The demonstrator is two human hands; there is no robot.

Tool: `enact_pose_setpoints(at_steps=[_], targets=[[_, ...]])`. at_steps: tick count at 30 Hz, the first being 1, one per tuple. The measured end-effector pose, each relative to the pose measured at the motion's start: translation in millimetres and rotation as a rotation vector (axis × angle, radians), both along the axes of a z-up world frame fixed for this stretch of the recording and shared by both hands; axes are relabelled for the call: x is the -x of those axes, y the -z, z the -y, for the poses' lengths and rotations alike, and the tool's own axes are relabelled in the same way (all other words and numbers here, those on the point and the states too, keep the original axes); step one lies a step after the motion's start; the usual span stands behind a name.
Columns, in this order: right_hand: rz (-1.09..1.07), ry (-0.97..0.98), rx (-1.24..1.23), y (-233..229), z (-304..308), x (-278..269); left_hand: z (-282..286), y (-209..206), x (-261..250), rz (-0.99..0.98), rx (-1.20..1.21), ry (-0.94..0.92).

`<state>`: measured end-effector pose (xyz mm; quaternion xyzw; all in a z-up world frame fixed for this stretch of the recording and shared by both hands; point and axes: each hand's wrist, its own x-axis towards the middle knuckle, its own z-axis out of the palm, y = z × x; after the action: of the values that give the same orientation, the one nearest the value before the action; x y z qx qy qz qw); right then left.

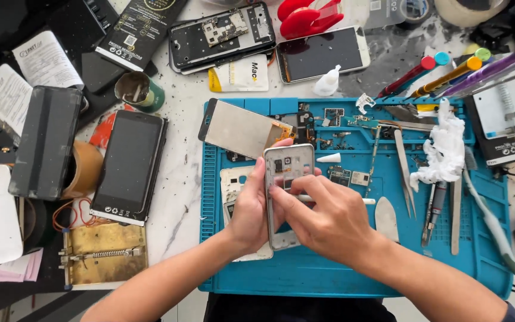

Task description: Scraping adhesive residue from the inner frame of a mobile phone using a thin metal tool.

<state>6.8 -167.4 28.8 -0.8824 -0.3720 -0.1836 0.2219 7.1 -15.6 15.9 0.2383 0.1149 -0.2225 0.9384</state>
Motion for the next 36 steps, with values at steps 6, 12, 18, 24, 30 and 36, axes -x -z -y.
enact_pose_setpoints(at_steps=[6,12,18,24,30,36], targets=[[0.035,-0.018,-0.115,-9,0,-9,15,-1,-19,0.326,-0.184,-0.126],[0.027,-0.012,-0.138,-8,5,-12,15,-4,-23,0.372,-0.171,-0.183],[0.007,-0.115,-0.12,-2,3,-11,8,-5,-23,0.343,-0.102,-0.184],[0.106,-0.023,-0.079,-10,-9,-12,5,24,-31,0.42,-0.119,-0.117],[0.223,-0.007,-0.08,-5,-10,-4,5,23,-30,0.377,-0.028,-0.055],[0.259,-0.027,-0.065,-3,-8,1,7,26,-25,0.334,-0.048,-0.052]])
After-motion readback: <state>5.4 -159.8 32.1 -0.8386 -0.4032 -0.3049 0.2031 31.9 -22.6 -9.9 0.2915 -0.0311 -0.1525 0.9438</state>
